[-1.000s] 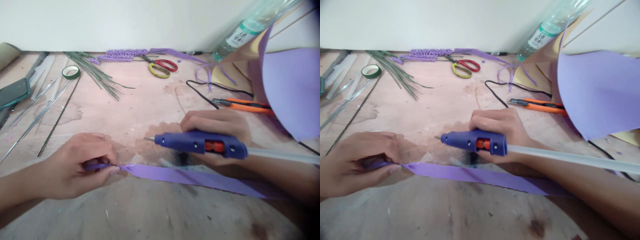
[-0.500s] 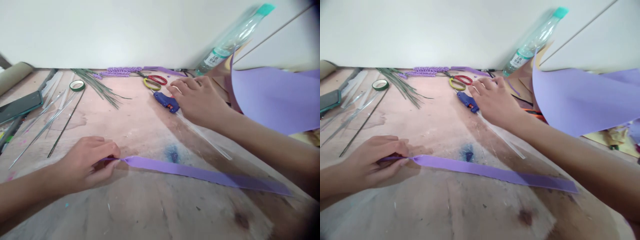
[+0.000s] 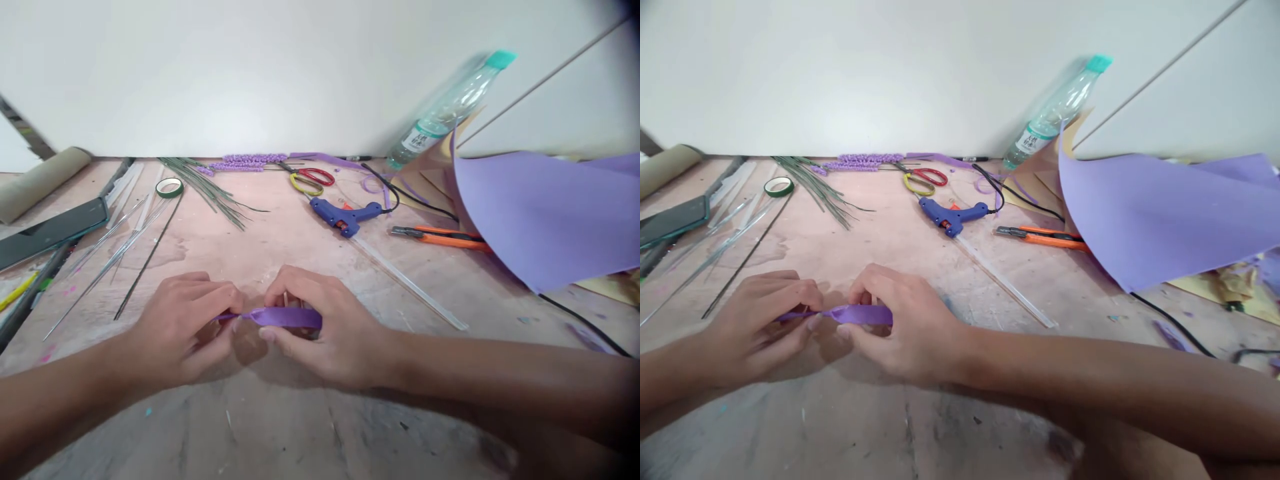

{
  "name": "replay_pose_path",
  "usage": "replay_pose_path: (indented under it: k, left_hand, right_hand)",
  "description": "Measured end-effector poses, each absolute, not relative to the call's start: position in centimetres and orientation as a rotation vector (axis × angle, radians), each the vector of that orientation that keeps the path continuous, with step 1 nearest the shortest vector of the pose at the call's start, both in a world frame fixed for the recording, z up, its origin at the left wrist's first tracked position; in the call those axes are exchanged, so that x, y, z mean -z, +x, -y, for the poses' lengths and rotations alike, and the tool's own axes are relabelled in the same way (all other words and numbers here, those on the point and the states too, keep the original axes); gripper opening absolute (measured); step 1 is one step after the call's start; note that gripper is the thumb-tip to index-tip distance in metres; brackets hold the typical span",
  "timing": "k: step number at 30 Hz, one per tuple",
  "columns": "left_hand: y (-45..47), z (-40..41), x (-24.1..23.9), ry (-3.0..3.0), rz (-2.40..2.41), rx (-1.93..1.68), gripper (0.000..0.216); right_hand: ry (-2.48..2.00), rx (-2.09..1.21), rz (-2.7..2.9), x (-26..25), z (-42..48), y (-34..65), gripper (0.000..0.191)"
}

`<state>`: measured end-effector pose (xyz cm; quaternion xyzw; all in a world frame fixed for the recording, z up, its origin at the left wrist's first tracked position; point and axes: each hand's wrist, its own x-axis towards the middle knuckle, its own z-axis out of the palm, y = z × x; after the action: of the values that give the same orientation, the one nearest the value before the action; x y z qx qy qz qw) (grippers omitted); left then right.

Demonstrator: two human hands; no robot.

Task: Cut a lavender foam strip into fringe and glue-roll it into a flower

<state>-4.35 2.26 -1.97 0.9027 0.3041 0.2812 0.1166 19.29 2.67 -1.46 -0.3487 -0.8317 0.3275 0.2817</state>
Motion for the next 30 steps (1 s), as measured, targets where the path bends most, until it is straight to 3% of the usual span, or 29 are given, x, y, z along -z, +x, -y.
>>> replay_pose_path:
  k: [8, 13, 30]
  left_hand:
    - [-3.4, -1.8, 2.0, 2.731, -0.944, -0.572, 0.009]
    - [-3.1, -1.4, 1.7, 2.464, -0.945, -0.504, 0.011]
    - [-3.5, -1.8, 1.9, 2.536, -0.657, -0.755, 0.010]
  right_hand:
    - [-0.819, -0.875, 2.192, 2.3, -2.7, 19.3, 0.012]
    - [-0.792, -0.869, 2.199, 2.4, -2.7, 19.4, 0.013]
    - [-0.689, -0.694, 2.231, 2.5, -1.9, 20.1, 0.006]
